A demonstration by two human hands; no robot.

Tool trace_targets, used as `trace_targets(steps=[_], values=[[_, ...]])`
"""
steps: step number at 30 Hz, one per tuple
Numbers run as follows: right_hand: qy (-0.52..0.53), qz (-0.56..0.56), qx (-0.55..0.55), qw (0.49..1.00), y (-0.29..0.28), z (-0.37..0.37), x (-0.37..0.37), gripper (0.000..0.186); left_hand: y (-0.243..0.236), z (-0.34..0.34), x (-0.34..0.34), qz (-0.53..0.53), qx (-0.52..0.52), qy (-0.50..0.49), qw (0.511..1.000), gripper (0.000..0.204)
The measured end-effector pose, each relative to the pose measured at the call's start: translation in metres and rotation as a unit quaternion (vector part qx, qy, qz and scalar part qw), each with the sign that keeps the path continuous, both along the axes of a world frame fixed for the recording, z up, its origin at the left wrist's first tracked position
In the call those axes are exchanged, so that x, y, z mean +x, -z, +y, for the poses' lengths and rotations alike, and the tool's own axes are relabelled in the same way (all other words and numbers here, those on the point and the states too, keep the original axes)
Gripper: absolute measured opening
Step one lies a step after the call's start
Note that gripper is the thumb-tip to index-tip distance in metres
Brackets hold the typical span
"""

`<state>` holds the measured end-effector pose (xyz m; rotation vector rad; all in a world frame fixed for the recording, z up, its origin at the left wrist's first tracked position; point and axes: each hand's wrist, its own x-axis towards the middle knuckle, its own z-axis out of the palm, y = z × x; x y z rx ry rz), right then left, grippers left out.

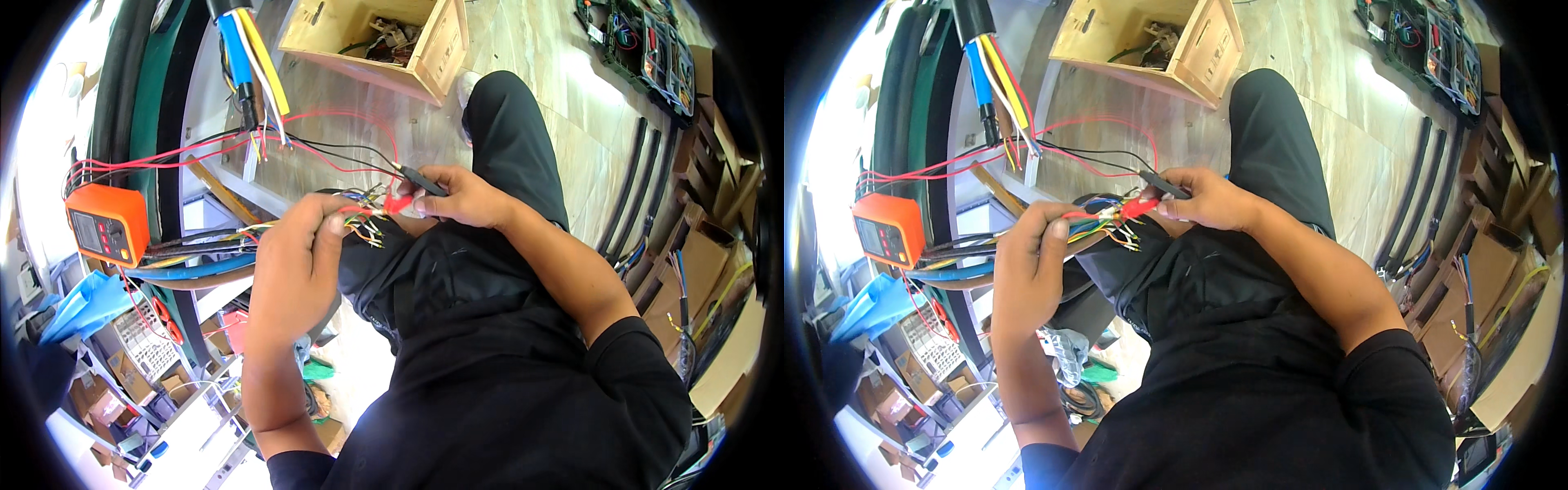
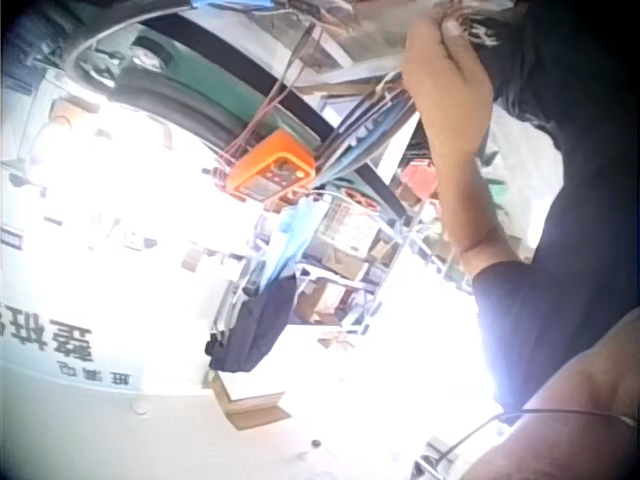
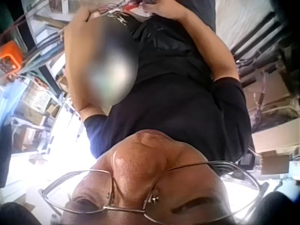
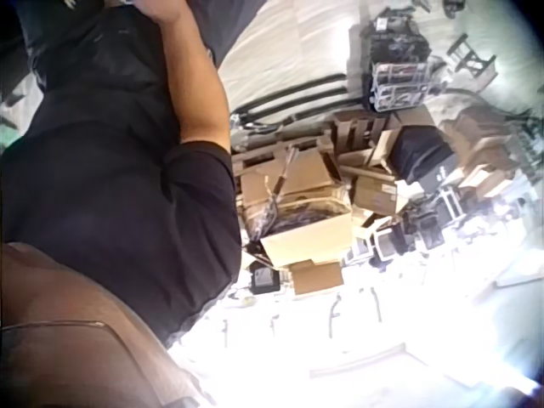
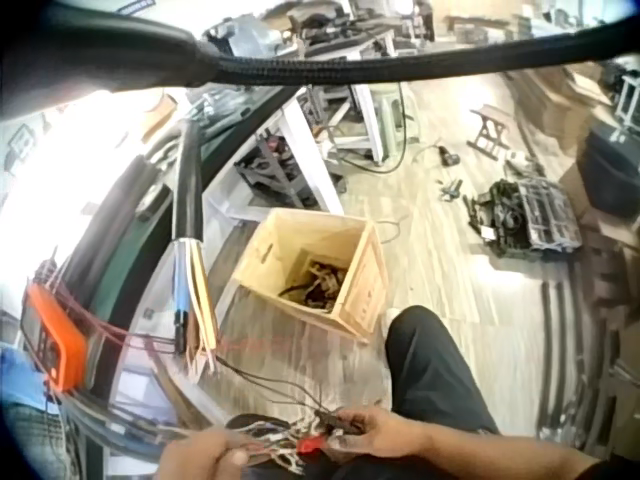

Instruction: The person touches a red testing probe to various wires in a large cable harness while observing a digital multimeter. They move the probe from wire to wire by hand and occasionally interact with the multimeter buttons.

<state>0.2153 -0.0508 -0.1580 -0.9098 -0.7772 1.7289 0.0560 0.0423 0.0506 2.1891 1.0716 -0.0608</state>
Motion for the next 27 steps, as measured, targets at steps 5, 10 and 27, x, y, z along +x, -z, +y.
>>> trace_targets(steps=[5,10,27], values=[[-0.060,-0.046,0.065,0.995,-0.025,-0.009,-0.005,0.051,-0.008,-0.023,-0.033,-0.050,0.005,0.010,0.999,0.014],[-0.218,-0.116,0.128,0.961,-0.038,-0.016,-0.006,0.051,-0.017,-0.037,-0.067,-0.050,0.051,0.079,0.994,0.014],[-0.239,-0.122,0.102,0.958,-0.055,-0.024,-0.016,0.050,-0.020,-0.054,-0.096,-0.043,0.144,0.148,0.978,0.029]])
